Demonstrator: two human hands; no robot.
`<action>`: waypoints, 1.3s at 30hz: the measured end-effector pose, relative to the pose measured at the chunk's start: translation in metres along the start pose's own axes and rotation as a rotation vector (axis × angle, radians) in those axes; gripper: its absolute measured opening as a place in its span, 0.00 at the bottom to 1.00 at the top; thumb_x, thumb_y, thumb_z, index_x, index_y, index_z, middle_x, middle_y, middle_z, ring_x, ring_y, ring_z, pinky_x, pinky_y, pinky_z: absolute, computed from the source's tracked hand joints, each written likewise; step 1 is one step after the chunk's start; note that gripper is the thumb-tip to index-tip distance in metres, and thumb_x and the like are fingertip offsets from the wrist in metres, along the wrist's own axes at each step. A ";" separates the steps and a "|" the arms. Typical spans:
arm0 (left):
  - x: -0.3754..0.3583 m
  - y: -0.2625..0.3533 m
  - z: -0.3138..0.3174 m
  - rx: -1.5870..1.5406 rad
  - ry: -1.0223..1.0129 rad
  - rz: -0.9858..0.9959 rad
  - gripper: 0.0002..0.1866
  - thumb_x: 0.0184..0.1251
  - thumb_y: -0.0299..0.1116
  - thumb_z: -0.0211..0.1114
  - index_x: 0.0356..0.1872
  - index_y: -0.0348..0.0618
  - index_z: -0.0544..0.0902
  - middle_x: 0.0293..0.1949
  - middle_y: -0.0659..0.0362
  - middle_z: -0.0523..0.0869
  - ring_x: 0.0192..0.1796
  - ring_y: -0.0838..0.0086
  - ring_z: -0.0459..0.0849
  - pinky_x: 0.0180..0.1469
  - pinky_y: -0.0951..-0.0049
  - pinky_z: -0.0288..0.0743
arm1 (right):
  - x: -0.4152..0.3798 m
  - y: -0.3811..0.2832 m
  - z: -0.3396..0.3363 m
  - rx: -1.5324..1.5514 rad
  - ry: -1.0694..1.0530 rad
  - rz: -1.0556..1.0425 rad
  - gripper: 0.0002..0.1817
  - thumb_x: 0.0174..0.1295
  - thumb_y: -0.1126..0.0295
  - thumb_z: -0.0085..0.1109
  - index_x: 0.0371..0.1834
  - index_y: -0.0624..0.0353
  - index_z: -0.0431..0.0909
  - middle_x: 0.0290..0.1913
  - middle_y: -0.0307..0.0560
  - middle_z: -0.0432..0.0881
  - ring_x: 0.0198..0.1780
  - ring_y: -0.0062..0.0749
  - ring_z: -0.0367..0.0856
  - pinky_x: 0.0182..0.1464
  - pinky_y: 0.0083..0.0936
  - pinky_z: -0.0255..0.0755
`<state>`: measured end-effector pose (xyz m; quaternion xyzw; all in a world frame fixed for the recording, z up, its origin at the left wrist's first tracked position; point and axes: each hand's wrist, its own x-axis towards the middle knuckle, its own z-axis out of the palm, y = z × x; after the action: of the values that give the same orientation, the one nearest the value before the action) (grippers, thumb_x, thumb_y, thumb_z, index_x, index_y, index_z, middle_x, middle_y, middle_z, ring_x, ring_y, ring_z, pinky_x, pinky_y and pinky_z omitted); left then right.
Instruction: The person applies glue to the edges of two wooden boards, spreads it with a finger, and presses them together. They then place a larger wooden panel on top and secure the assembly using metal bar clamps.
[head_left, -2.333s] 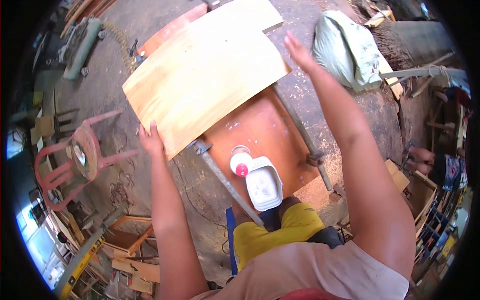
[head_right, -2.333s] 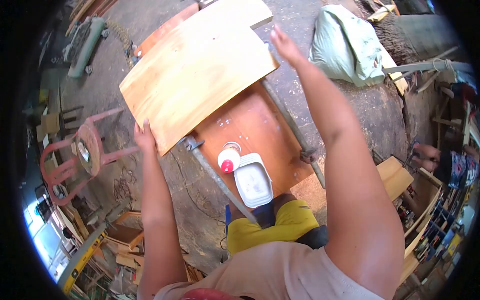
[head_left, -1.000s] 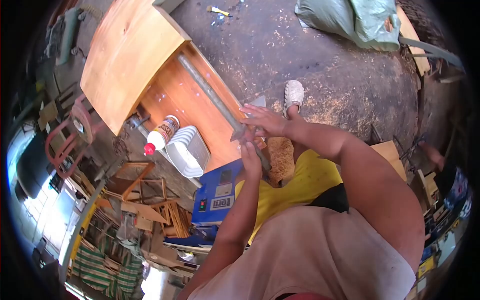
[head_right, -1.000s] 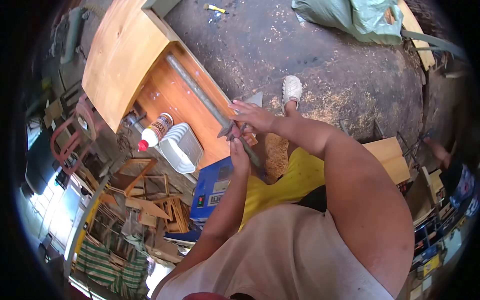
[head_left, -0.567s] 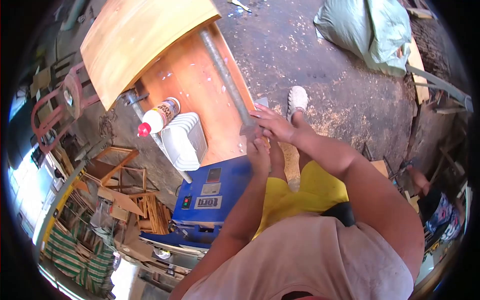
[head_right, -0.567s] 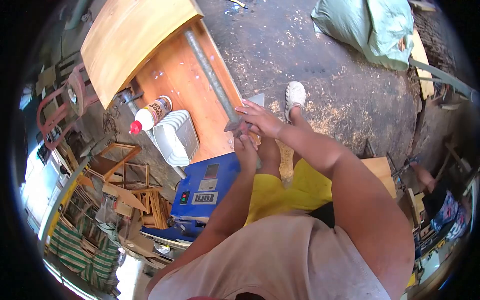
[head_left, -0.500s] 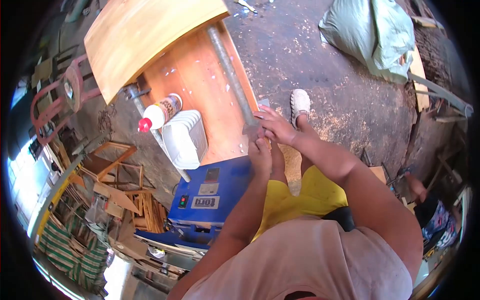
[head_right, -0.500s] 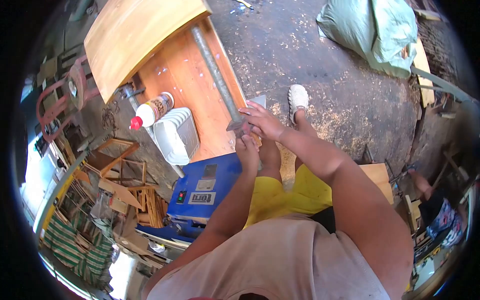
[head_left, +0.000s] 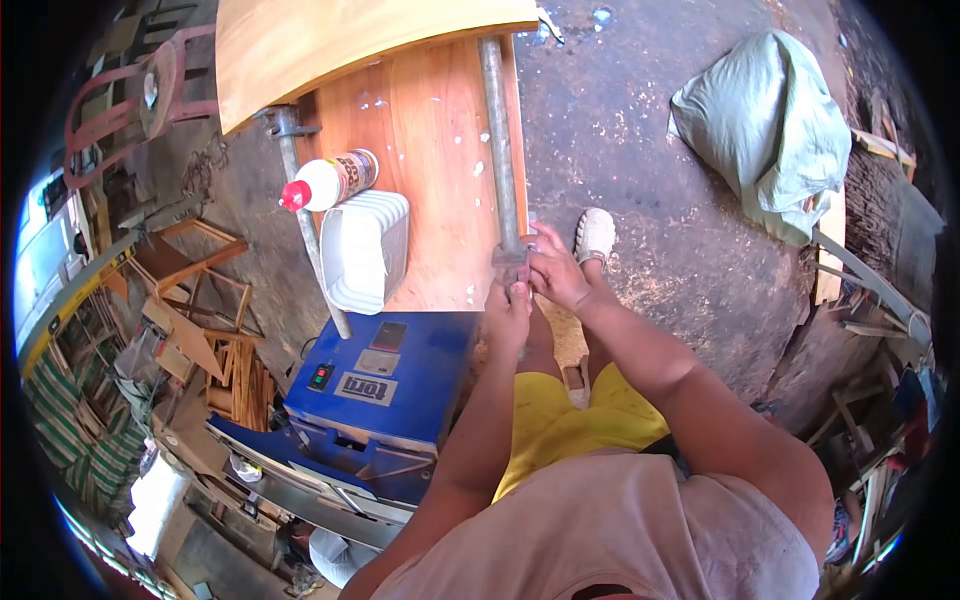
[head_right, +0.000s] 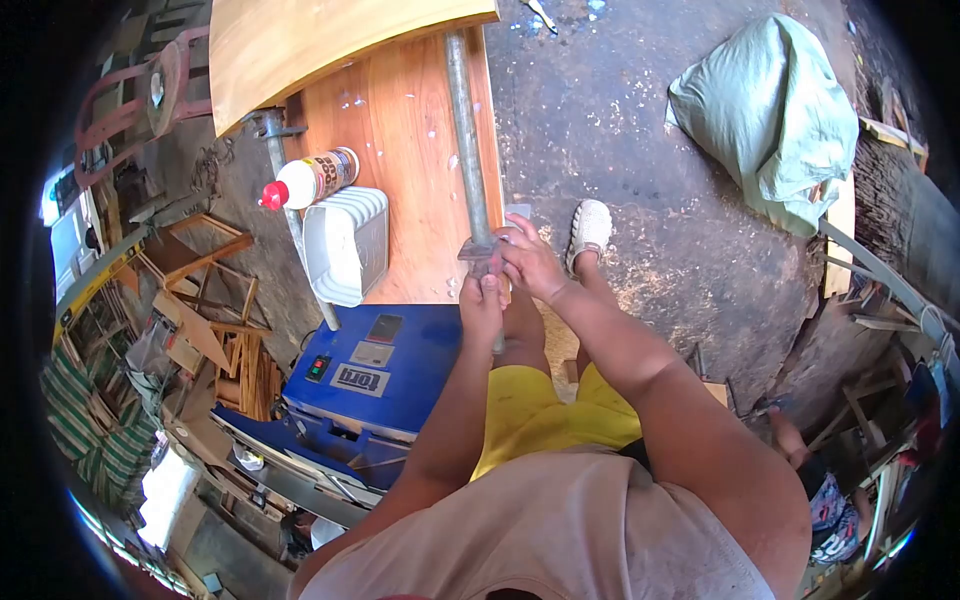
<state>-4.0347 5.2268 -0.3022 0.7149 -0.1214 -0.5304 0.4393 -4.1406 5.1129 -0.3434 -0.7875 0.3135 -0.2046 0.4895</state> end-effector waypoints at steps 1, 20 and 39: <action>0.000 -0.003 0.002 0.029 0.021 0.006 0.23 0.76 0.52 0.54 0.50 0.38 0.78 0.29 0.58 0.82 0.32 0.74 0.79 0.37 0.70 0.75 | 0.001 0.001 -0.001 -0.017 0.002 -0.010 0.10 0.49 0.79 0.60 0.36 0.56 0.80 0.55 0.49 0.76 0.70 0.58 0.63 0.67 0.46 0.67; 0.001 -0.002 0.010 0.468 0.211 0.118 0.31 0.72 0.61 0.49 0.56 0.43 0.78 0.38 0.42 0.87 0.43 0.44 0.86 0.41 0.53 0.77 | 0.000 0.006 0.007 0.070 0.058 -0.018 0.09 0.47 0.81 0.59 0.31 0.56 0.79 0.40 0.48 0.77 0.56 0.54 0.74 0.69 0.46 0.64; 0.006 -0.027 0.004 0.471 0.182 0.131 0.18 0.73 0.40 0.58 0.57 0.41 0.77 0.40 0.46 0.86 0.43 0.59 0.86 0.47 0.62 0.78 | 0.002 0.009 -0.012 -0.125 -0.264 0.064 0.30 0.45 0.73 0.73 0.55 0.63 0.74 0.57 0.63 0.74 0.60 0.60 0.70 0.63 0.43 0.67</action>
<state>-4.0441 5.2368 -0.3269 0.8329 -0.2475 -0.3913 0.3031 -4.1493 5.1011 -0.3466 -0.8261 0.2838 -0.0636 0.4827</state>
